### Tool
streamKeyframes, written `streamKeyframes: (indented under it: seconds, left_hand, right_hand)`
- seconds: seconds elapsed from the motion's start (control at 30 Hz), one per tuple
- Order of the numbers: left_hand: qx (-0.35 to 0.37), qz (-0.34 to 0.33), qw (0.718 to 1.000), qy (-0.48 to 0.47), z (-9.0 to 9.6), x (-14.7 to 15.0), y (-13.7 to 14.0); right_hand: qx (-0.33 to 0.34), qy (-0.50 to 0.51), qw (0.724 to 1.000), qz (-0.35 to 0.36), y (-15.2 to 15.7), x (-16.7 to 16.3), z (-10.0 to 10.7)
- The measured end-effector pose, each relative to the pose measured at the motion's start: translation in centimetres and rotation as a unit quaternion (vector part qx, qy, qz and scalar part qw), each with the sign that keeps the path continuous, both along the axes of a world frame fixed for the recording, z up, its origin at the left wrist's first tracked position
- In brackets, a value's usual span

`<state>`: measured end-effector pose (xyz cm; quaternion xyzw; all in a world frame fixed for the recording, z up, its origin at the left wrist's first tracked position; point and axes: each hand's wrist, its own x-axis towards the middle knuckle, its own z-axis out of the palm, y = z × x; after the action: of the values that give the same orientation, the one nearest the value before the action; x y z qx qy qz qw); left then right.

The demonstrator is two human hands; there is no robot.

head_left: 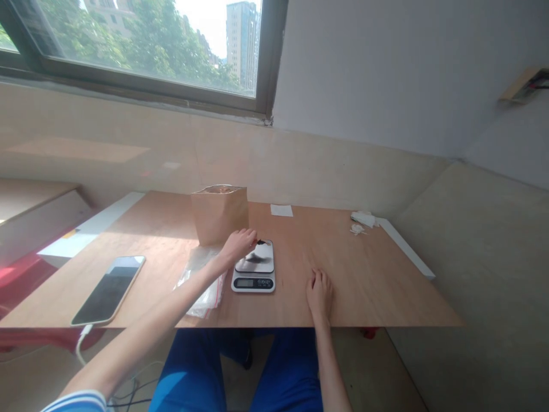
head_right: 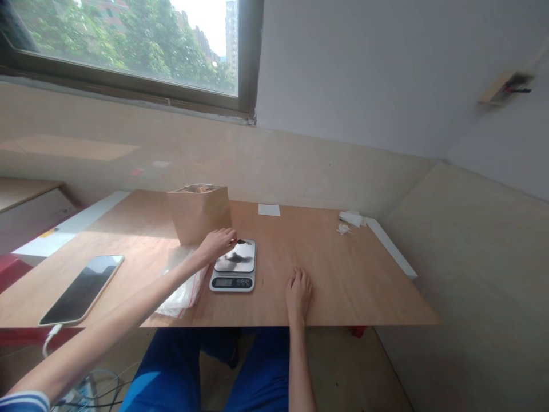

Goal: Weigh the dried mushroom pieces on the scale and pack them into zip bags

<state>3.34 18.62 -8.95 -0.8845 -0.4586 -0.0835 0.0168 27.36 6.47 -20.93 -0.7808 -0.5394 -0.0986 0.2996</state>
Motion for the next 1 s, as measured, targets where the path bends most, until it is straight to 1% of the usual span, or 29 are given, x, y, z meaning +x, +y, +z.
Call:
streamKeyframes:
  seconds: [0.07, 0.17, 0.27, 0.33, 0.4, 0.43, 0.47, 0.5, 0.57, 0.6, 0.63, 0.67, 0.7, 0.73, 0.77, 0.8, 0.87, 0.9, 0.97, 1.0]
  left_hand:
    - [0.0, -0.006, 1.0, 0.001, -1.6, 0.2, -0.3]
    - [-0.003, -0.021, 1.0, 0.004, -2.8, 0.1, -0.6]
    - [-0.009, -0.034, 0.999, 0.009, -3.4, -0.2, -0.7]
    - [-0.013, -0.04, 0.999, 0.011, -3.2, -0.5, -0.7]
    - [-0.006, -0.044, 0.999, 0.001, -2.2, -0.9, -0.5]
    - [0.006, -0.04, 0.999, -0.01, -1.3, -1.2, -0.3]
    - [0.034, -0.037, 0.998, -0.04, -0.1, -1.6, 0.0]
    - [0.071, -0.017, 0.994, -0.08, 1.2, -2.0, 0.4]
    - [0.153, 0.054, 0.973, -0.164, 4.0, -3.2, 1.8]
    - [0.188, 0.098, 0.958, -0.195, 5.4, -4.0, 2.6]
    - [0.219, 0.155, 0.937, -0.224, 6.6, -4.8, 3.5]
    - [0.238, 0.205, 0.918, -0.24, 7.6, -5.6, 4.4]
    - [0.242, 0.24, 0.908, -0.244, 8.4, -6.4, 5.3]
    - [0.232, 0.275, 0.901, -0.242, 8.9, -7.2, 6.0]
    - [0.197, 0.299, 0.905, -0.229, 9.1, -7.9, 6.6]
    - [0.146, 0.31, 0.916, -0.21, 9.2, -8.5, 6.9]
    - [0.053, 0.306, 0.931, -0.19, 8.9, -9.3, 6.7]
    - [0.025, 0.298, 0.935, -0.191, 8.7, -9.7, 6.3]
    - [0.01, 0.283, 0.935, -0.215, 8.1, -10.0, 4.8]
    - [0.012, 0.273, 0.935, -0.227, 7.8, -10.2, 3.9]
  right_hand:
    - [0.001, 0.001, 1.0, 0.0, 0.0, 0.0, -0.1]
    - [0.007, 0.0, 1.0, 0.003, 0.0, 0.1, -0.1]
    - [0.01, 0.004, 1.0, 0.001, 0.1, 0.0, -0.2]
    - [0.009, 0.005, 1.0, 0.001, 0.1, 0.0, -0.2]
    - [0.009, 0.005, 1.0, 0.003, 0.1, 0.0, -0.2]
    - [0.01, 0.005, 1.0, 0.004, 0.0, 0.0, -0.2]
    - [0.011, 0.004, 1.0, 0.005, 0.0, 0.0, -0.2]
    - [0.011, 0.003, 1.0, 0.006, 0.0, -0.1, -0.1]
    - [0.012, 0.004, 1.0, 0.007, 0.0, -0.1, 0.0]
    - [0.012, 0.005, 1.0, 0.008, 0.0, -0.1, 0.0]
    - [0.012, 0.009, 1.0, 0.008, 0.0, -0.1, 0.1]
    - [0.012, 0.015, 1.0, 0.008, 0.0, 0.0, 0.1]
    - [0.012, 0.023, 1.0, 0.009, 0.0, 0.0, 0.1]
    - [0.013, 0.034, 0.999, 0.012, 0.0, 0.1, 0.0]
    - [0.016, 0.05, 0.999, 0.013, -0.1, 0.2, -0.1]
    - [0.019, 0.071, 0.997, 0.014, -0.1, 0.3, -0.2]
    - [0.028, 0.131, 0.991, 0.024, -0.1, 0.0, -0.1]
    - [0.035, 0.165, 0.985, 0.035, -0.2, -0.5, 0.1]
    - [0.055, 0.223, 0.97, 0.079, -0.5, -2.1, 1.4]
    - [0.067, 0.242, 0.962, 0.11, -0.7, -3.3, 2.4]
